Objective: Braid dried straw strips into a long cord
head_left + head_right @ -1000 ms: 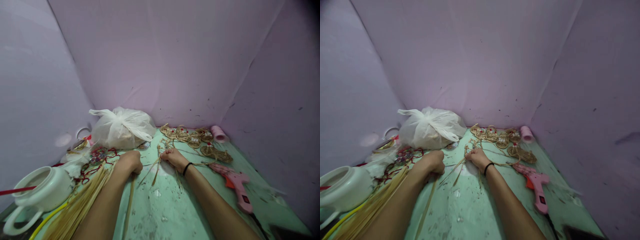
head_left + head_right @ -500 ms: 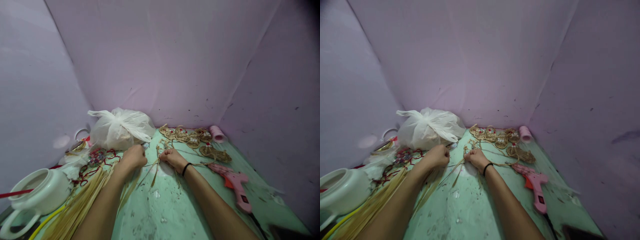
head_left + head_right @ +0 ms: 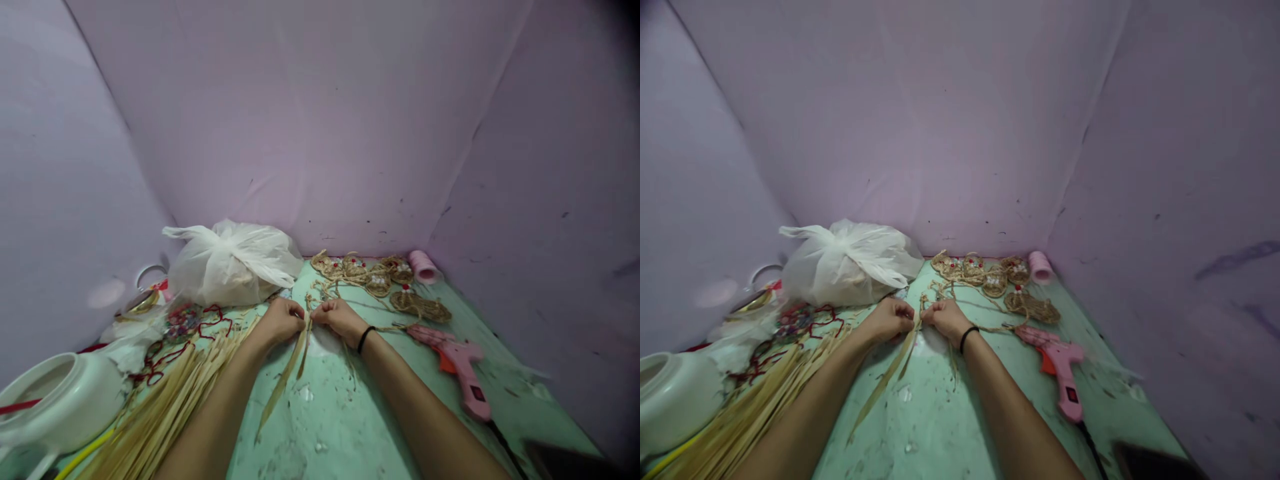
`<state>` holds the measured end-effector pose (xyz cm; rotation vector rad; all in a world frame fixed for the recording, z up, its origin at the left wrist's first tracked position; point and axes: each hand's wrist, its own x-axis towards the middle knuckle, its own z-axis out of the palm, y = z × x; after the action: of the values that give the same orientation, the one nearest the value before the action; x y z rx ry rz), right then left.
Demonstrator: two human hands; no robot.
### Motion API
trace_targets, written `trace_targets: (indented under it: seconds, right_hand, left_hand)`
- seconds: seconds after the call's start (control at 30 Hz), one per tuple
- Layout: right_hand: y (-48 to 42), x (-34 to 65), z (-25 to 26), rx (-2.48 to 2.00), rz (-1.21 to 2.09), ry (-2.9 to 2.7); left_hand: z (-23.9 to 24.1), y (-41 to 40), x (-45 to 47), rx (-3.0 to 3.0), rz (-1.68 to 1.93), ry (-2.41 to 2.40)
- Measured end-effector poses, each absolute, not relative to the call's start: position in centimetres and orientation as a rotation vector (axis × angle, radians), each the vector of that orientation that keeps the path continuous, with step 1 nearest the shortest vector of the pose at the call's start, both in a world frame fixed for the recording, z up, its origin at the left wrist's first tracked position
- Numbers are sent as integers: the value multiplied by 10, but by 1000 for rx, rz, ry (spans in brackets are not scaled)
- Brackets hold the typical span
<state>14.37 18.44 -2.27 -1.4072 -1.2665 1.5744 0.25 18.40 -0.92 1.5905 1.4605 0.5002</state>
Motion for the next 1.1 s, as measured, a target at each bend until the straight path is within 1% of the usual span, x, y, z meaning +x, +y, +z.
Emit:
trace_targets:
  seconds: [0.13,0.3,0.4,0.5,0.63,1.1]
  right_hand:
    - [184,144,-23,-1404,1574,-1271]
    - [185,144,-25,-1403,1571,-1277]
    - [185,144,-24,-1418,1565,-1270]
    - [185,144,-23,-1416,1560,-1269]
    - [186,145,-25,-1371,1580,-1257]
    - [187,144,-25,-1329,1599,-1219]
  left_hand:
    - [-15,185,5,1513,566,1389]
    - [-11,189,0,1359,709,1500]
    - [-1,186,-5,1282,596,1355]
    - [0,184,-5,1402,469,1329]
    - [-8,186,1,1559,542,1492]
    - [-20,192,5,1914,644,1629]
